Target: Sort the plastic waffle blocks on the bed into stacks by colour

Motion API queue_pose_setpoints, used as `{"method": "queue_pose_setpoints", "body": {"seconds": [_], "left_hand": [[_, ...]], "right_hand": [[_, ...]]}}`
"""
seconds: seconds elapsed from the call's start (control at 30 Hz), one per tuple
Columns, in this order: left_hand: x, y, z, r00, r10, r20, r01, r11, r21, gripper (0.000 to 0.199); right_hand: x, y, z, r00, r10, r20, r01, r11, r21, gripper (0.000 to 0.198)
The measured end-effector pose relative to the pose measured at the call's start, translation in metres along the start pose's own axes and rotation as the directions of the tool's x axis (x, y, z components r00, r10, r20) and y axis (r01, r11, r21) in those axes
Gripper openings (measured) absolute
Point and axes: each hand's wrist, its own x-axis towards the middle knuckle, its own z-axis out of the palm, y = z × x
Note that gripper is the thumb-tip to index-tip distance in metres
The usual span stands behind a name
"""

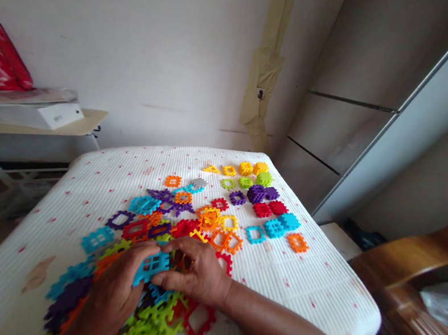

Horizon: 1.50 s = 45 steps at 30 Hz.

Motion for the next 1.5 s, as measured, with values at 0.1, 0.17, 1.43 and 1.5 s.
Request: {"method": "queue_pose_setpoints", "body": {"seconds": [0.1, 0.17, 1.43, 1.5], "left_hand": [[0.002, 0.003, -0.001, 0.994, -0.104, 0.025, 0.106, 0.991, -0.085, 0.043], [0.004, 0.006, -0.003, 0.973, -0.23, 0.024, 0.231, 0.957, -0.175, 0.037], [0.007, 0.021, -0.015, 0.819, -0.544, 0.181, 0.543, 0.634, -0.55, 0.074], [0.008, 0.02, -0.018, 0.802, -0.582, 0.132, 0.55, 0.635, -0.543, 0.07]], "right_hand": [[0.001, 0.003, -0.001, 0.999, -0.032, -0.008, 0.032, 0.998, -0.056, 0.046], [0.002, 0.004, -0.004, 0.993, -0.116, -0.028, 0.113, 0.988, -0.104, 0.048], [0.006, -0.015, -0.022, 0.95, -0.229, 0.21, 0.31, 0.728, -0.611, 0.052], [0.004, -0.009, -0.052, 0.954, -0.23, 0.193, 0.301, 0.733, -0.611, 0.05]]}}
